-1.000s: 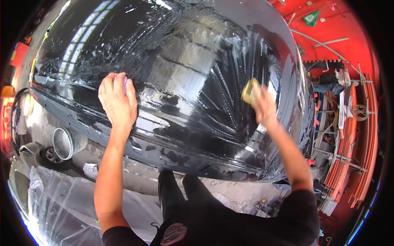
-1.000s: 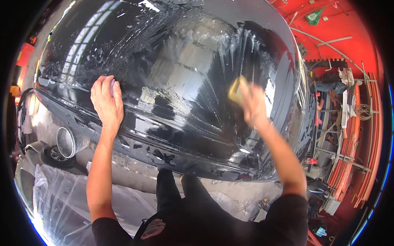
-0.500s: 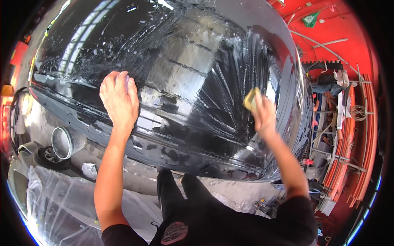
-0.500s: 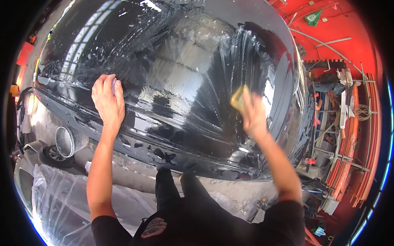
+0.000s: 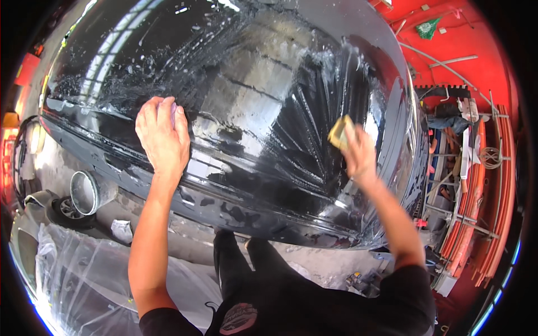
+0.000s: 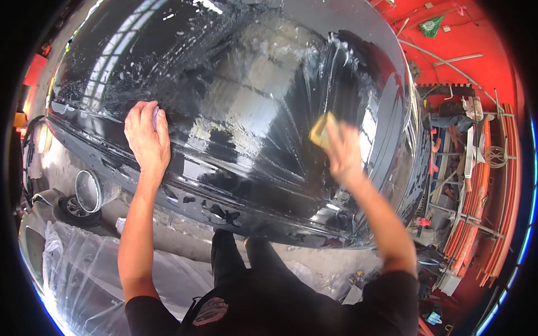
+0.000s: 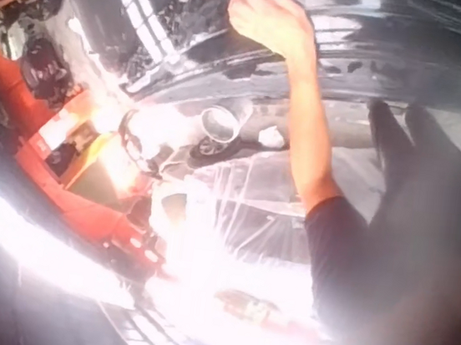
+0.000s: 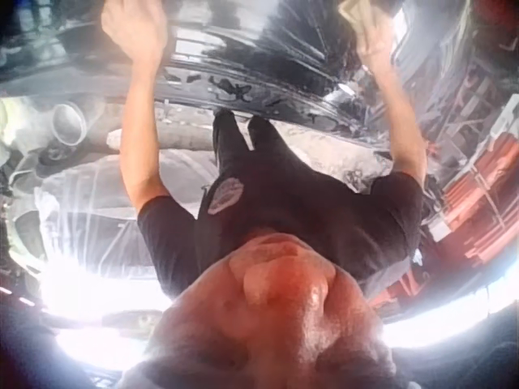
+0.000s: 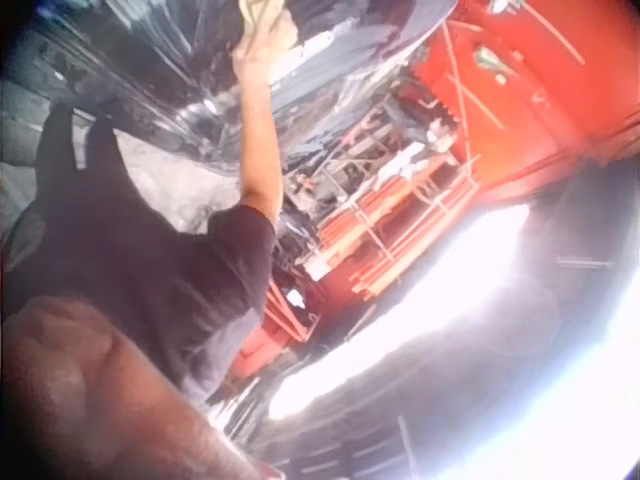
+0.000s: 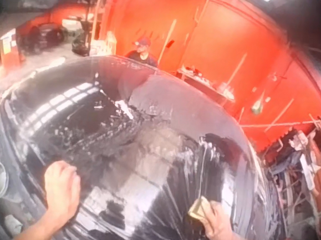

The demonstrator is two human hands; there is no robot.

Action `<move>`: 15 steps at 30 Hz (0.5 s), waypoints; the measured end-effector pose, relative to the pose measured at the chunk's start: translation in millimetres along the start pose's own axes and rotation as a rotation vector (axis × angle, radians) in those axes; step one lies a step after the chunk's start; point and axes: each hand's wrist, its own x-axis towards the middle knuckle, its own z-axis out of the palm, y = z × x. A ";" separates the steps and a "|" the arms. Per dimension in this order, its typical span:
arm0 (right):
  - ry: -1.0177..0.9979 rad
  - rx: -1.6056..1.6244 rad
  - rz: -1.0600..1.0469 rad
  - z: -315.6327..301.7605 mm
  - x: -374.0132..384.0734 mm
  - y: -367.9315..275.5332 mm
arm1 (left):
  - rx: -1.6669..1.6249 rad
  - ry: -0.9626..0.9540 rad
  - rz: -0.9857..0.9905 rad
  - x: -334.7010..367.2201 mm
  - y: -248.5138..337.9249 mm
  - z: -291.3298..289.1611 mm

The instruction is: The person scrubs the hood of a black car using a yellow sponge and a purple cloth. They repeatedly apply a white cleaning substance to the surface, scrubbing in circular and linear motions to clean the paint.

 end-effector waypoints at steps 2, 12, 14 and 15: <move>0.032 -0.193 0.003 15.0 77.0 67.7 | -0.011 -0.006 -0.002 1.6 0.3 2.8; 0.012 -0.082 0.212 6.4 13.3 -8.8 | 0.018 -0.009 -0.026 -0.3 -2.6 -5.1; -0.097 -0.067 0.125 -20.6 -56.5 -34.8 | -0.009 -0.001 -0.022 3.7 1.9 1.1; -0.071 -0.077 0.051 -21.8 -45.2 -20.3 | -0.006 -0.006 -0.017 2.4 2.4 -1.1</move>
